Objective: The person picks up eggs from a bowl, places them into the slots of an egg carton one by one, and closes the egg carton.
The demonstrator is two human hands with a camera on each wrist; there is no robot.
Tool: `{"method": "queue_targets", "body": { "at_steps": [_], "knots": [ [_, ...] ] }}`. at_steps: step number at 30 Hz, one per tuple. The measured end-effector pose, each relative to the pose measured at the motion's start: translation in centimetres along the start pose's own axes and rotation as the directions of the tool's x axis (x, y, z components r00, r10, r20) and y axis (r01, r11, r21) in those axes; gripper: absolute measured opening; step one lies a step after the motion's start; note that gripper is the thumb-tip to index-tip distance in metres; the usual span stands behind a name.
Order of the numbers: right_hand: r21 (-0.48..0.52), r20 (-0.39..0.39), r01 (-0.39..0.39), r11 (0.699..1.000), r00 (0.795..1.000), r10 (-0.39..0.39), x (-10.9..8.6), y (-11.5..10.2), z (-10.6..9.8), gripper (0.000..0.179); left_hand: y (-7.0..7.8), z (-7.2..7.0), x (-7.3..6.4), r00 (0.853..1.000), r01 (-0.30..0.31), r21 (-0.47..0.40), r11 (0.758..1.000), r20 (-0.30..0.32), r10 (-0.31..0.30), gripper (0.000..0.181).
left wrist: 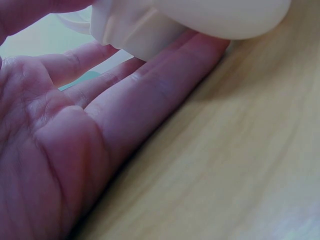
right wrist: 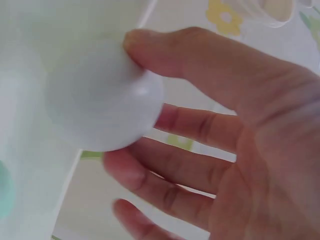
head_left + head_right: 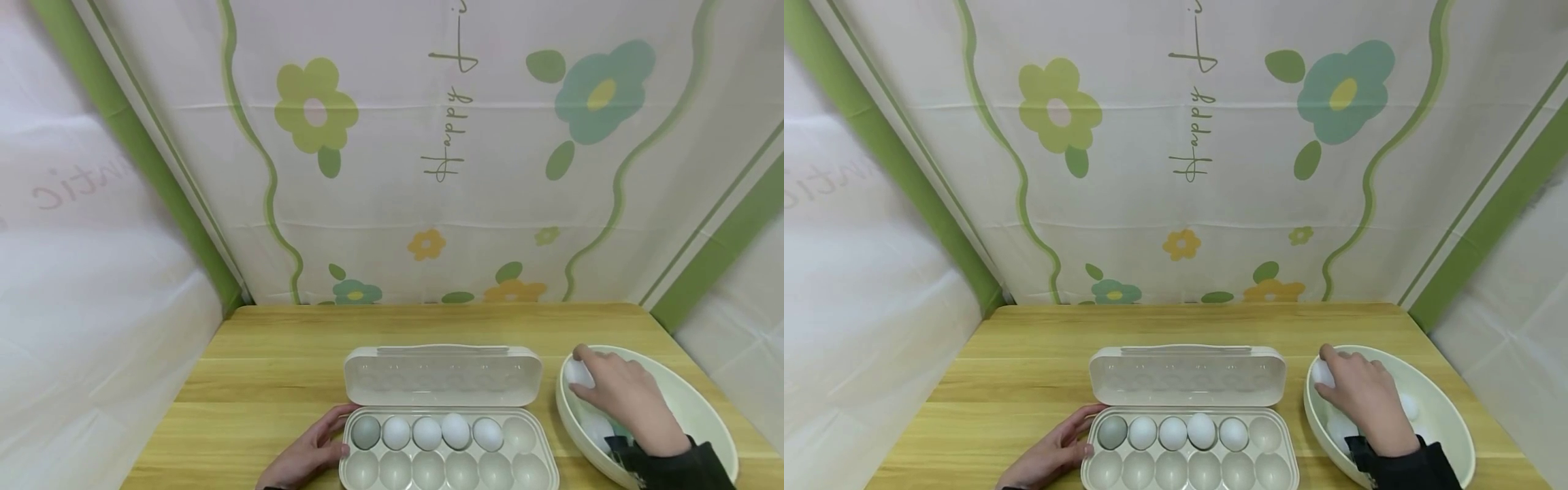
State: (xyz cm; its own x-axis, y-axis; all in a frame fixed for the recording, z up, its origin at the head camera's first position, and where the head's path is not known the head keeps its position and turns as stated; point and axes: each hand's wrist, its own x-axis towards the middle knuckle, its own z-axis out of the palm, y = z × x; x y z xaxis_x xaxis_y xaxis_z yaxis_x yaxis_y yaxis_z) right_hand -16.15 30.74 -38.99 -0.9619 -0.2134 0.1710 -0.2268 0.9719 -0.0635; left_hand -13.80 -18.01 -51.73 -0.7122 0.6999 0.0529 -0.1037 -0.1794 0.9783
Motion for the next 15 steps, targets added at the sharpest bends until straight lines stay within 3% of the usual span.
{"method": "queue_targets", "body": {
  "at_steps": [7,15],
  "knots": [
    [-0.043,-0.208,0.03,0.999,0.977,-0.039,-1.1,-1.5,-1.0,0.045,-0.1,0.1,0.0,1.0,-0.012,-0.001,1.0,0.004,0.012,0.053],
    [-0.044,-0.318,0.061,0.997,0.945,-0.072,-1.8,-2.7,-2.2,0.046,0.0,0.1,0.0,1.0,-0.008,0.003,1.0,0.0,0.008,0.054]
  ]
}}
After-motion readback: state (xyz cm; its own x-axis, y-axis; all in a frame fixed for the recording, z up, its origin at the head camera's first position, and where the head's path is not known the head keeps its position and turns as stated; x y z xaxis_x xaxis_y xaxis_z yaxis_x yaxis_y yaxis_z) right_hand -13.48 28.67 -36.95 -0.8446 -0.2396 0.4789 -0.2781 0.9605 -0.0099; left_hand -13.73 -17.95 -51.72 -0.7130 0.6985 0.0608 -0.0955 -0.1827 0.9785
